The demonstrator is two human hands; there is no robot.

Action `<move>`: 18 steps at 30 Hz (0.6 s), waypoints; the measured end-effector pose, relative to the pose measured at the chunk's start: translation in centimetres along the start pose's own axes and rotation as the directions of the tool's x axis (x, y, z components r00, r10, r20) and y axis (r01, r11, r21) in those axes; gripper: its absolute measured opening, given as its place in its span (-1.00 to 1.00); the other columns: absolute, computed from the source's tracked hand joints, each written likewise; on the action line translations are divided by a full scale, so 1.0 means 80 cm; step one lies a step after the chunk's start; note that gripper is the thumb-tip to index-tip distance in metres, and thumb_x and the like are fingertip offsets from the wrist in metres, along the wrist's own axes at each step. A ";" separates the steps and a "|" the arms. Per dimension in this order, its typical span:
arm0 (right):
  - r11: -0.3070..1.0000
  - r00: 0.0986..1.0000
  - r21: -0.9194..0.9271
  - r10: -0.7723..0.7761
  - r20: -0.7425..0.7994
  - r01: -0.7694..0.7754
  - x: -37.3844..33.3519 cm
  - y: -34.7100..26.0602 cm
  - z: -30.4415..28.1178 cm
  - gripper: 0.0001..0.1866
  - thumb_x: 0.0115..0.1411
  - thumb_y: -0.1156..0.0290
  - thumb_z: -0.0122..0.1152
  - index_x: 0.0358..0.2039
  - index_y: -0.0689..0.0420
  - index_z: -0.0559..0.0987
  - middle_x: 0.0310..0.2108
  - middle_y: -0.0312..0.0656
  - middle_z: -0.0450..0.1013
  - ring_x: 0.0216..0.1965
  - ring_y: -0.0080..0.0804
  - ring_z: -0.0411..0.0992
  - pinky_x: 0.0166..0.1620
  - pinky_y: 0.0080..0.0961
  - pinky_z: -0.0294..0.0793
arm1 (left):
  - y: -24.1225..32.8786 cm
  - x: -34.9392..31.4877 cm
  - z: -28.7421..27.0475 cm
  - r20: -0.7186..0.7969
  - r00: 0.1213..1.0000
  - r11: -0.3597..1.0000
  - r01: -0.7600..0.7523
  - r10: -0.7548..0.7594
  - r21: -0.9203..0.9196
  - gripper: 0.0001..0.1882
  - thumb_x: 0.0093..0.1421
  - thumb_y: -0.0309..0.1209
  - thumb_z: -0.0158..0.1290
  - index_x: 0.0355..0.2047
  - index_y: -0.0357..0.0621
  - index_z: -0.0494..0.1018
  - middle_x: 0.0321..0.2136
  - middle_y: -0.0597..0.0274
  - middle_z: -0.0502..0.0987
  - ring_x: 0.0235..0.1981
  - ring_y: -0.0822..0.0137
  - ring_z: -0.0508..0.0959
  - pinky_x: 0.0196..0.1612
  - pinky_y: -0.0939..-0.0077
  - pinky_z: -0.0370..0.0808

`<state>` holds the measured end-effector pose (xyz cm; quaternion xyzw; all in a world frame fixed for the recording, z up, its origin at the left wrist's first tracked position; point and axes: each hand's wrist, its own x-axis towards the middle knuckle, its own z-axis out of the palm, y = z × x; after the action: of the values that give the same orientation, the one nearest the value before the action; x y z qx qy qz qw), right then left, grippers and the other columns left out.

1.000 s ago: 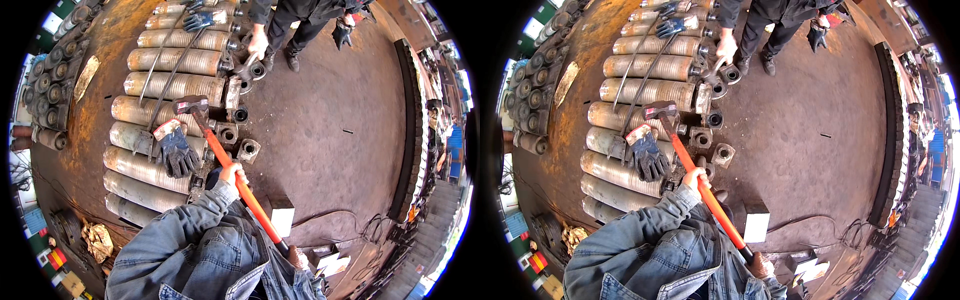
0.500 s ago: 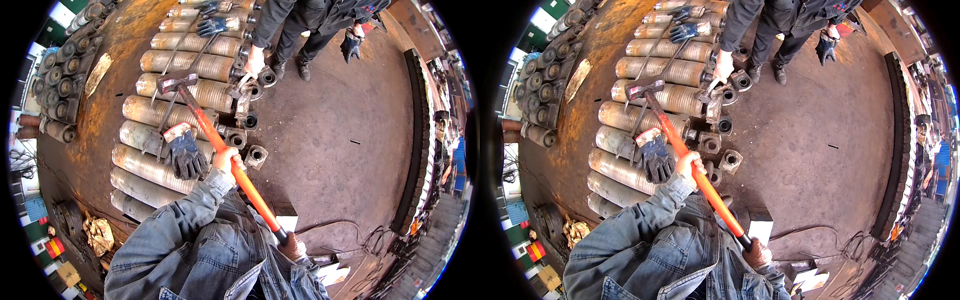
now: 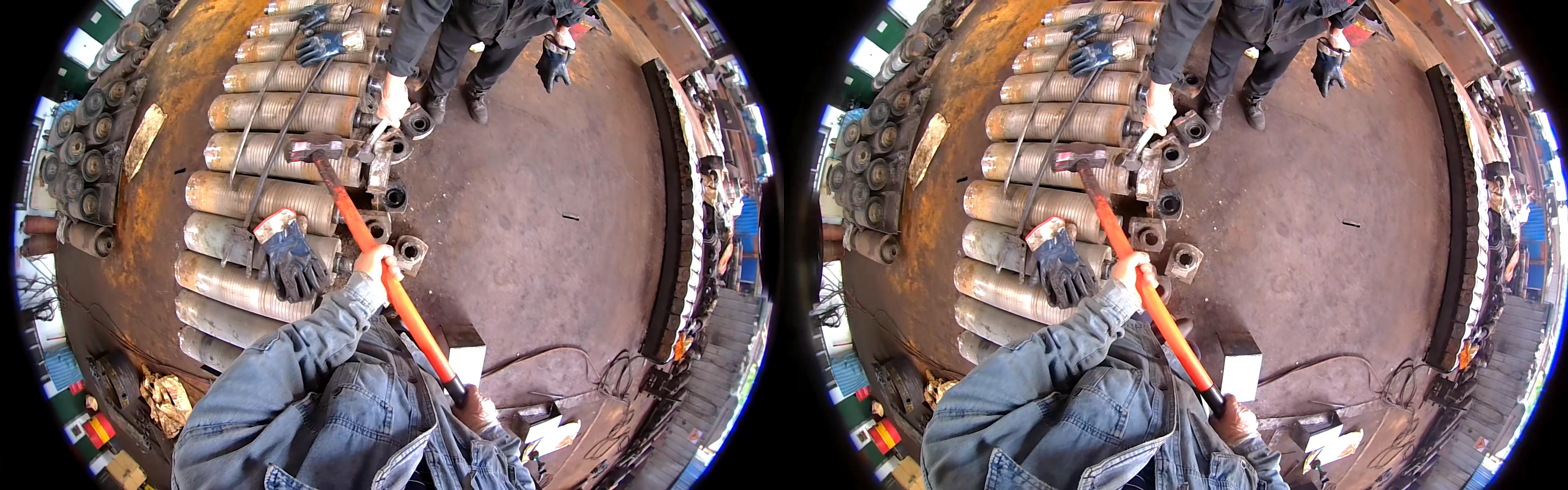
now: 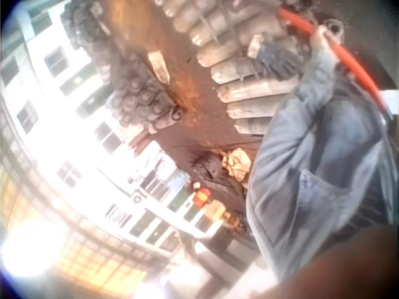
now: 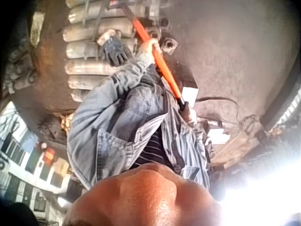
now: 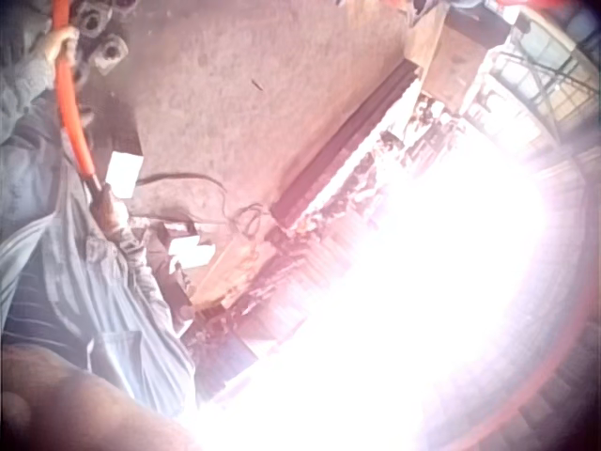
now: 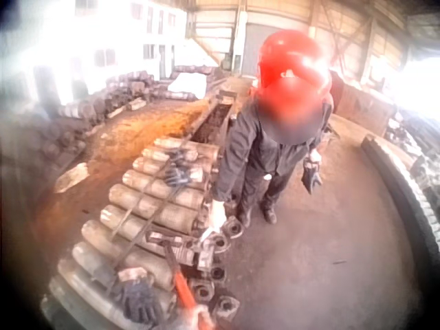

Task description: The person uses a sledgehammer to repeatedly strike a series of cylindrical metal parts arranged on a large circular metal surface. A second person wearing a red helmet is visible nearby, occasionally moving around the workspace. The camera wearer continues the repetitive striking action throughout the clip.

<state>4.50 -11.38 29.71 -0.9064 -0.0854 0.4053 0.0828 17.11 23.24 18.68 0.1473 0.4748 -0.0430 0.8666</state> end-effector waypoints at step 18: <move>0.312 0.312 0.063 -0.871 -0.379 0.948 0.193 -0.386 -0.189 -0.68 -0.04 0.42 0.19 -0.23 0.08 0.38 -0.64 -0.03 0.41 -0.57 -0.01 0.47 -0.51 -0.15 0.46 | 0.436 -0.446 0.040 0.496 0.156 0.156 -0.987 0.854 0.043 -0.80 0.14 -0.44 0.01 -0.54 -0.05 0.22 -0.68 0.44 0.15 -0.66 0.52 0.17 -0.51 0.63 0.22</move>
<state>23.24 20.81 35.31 -0.7192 -0.5171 0.1623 0.4347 7.77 53.22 57.58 0.5553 0.0933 0.3951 0.7258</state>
